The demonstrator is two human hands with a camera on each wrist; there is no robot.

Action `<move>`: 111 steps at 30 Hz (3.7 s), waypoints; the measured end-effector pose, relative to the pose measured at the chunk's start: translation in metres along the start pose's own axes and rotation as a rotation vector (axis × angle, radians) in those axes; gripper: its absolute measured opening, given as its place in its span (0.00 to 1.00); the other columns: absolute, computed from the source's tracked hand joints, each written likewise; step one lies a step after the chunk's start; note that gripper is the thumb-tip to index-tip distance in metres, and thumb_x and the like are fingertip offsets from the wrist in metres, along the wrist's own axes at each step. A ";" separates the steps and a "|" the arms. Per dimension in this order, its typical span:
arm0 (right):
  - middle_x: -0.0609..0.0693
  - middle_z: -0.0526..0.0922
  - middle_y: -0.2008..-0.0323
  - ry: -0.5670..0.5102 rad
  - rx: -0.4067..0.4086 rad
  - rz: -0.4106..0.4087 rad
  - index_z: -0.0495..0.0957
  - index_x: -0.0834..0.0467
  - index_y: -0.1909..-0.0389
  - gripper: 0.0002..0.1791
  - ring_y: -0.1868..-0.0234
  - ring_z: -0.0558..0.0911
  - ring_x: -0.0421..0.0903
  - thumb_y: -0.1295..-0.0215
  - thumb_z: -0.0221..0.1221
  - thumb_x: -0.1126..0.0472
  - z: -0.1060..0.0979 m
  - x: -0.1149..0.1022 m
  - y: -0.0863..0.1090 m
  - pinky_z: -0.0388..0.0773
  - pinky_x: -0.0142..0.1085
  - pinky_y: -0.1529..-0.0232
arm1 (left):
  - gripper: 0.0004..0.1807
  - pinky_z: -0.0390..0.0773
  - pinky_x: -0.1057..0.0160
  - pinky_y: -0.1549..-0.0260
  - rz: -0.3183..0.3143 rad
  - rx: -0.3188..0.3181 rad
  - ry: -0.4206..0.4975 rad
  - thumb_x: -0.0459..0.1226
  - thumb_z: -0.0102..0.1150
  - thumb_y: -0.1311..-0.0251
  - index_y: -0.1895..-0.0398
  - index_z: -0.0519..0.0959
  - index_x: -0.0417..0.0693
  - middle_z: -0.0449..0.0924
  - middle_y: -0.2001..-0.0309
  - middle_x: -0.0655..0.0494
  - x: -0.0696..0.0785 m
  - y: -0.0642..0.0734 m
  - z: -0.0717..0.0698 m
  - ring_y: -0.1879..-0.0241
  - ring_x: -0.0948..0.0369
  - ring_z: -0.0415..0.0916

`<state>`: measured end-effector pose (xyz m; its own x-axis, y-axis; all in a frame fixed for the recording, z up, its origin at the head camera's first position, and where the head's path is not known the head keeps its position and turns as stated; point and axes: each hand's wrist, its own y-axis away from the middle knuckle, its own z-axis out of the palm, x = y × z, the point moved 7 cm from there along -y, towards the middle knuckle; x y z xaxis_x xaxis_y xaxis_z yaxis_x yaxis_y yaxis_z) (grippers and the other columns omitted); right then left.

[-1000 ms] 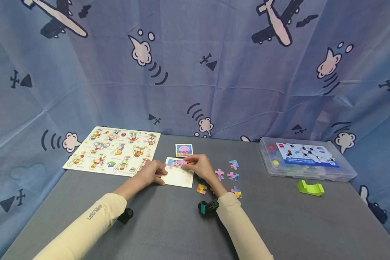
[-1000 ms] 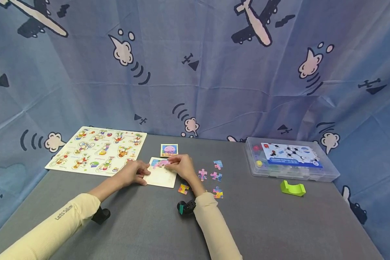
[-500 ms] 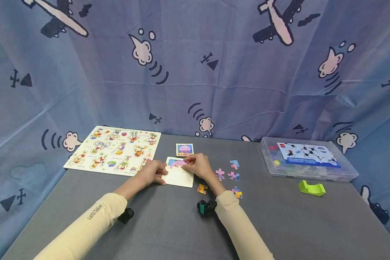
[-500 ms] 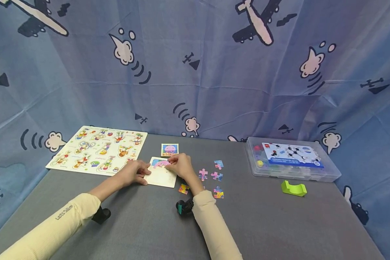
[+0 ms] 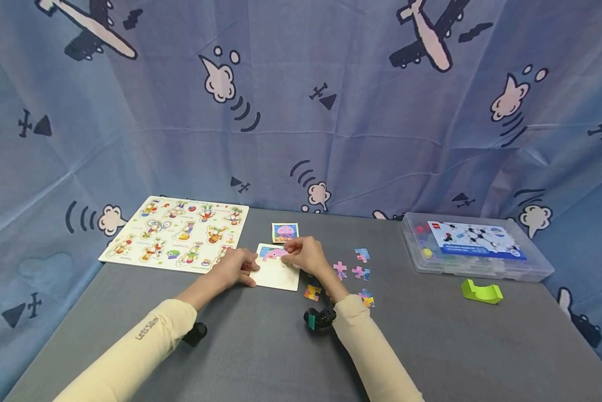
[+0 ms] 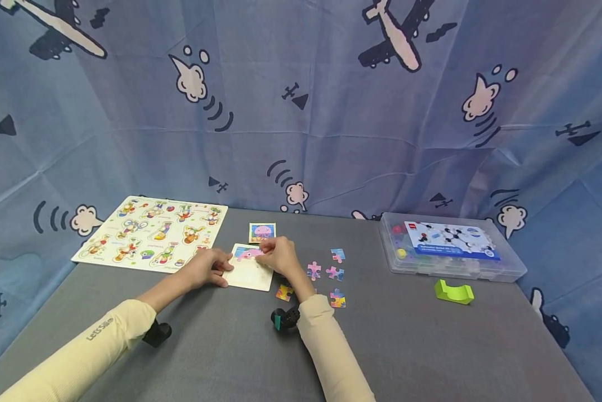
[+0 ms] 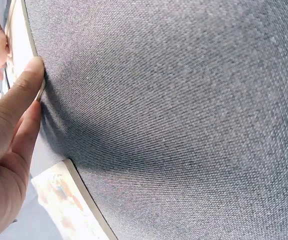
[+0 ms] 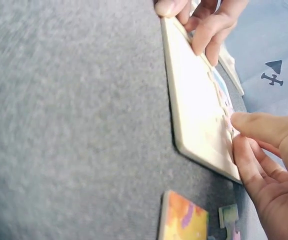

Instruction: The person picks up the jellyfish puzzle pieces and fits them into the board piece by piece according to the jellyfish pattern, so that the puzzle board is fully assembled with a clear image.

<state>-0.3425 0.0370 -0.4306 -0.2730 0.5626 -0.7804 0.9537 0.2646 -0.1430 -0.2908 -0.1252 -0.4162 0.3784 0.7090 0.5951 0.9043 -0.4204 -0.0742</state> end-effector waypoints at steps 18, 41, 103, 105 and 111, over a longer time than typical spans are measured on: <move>0.62 0.84 0.67 -0.182 0.052 -0.037 0.80 0.72 0.59 0.18 0.65 0.85 0.54 0.55 0.68 0.80 0.005 -0.006 -0.001 0.80 0.32 0.64 | 0.18 0.75 0.59 0.63 0.002 -0.003 0.001 0.28 0.78 0.65 0.66 0.83 0.32 0.78 0.50 0.33 0.006 0.001 -0.005 0.57 0.45 0.80; 0.72 0.78 0.52 -0.559 -0.040 0.002 0.72 0.76 0.47 0.22 0.52 0.81 0.61 0.45 0.60 0.81 -0.016 0.021 0.004 0.78 0.31 0.58 | 0.19 0.75 0.61 0.64 -0.011 -0.006 -0.006 0.29 0.78 0.65 0.65 0.83 0.32 0.78 0.49 0.34 0.002 0.002 -0.002 0.58 0.48 0.80; 0.78 0.70 0.45 -0.376 -0.126 0.076 0.66 0.81 0.45 0.22 0.54 0.82 0.41 0.41 0.56 0.80 -0.152 0.111 0.042 0.77 0.29 0.57 | 0.20 0.78 0.57 0.63 0.002 0.010 -0.011 0.28 0.78 0.67 0.66 0.83 0.29 0.80 0.53 0.33 0.009 0.002 -0.002 0.58 0.45 0.81; 0.77 0.71 0.46 -0.353 -0.147 0.085 0.68 0.81 0.45 0.22 0.55 0.82 0.41 0.42 0.58 0.80 -0.151 0.114 0.041 0.77 0.29 0.57 | 0.20 0.78 0.57 0.62 -0.002 0.011 -0.010 0.28 0.78 0.67 0.66 0.83 0.29 0.79 0.53 0.33 0.009 0.003 -0.002 0.57 0.45 0.81; 0.72 0.75 0.46 -0.260 -0.169 0.129 0.72 0.76 0.46 0.22 0.56 0.81 0.39 0.43 0.61 0.77 -0.150 0.118 0.040 0.76 0.27 0.58 | 0.20 0.78 0.57 0.63 -0.007 0.015 -0.003 0.28 0.78 0.67 0.67 0.83 0.29 0.79 0.52 0.33 0.008 0.003 -0.003 0.58 0.46 0.81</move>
<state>-0.3552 0.2314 -0.4366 -0.0898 0.3869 -0.9177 0.9379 0.3428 0.0527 -0.2861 -0.1226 -0.4094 0.3727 0.7139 0.5929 0.9098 -0.4067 -0.0823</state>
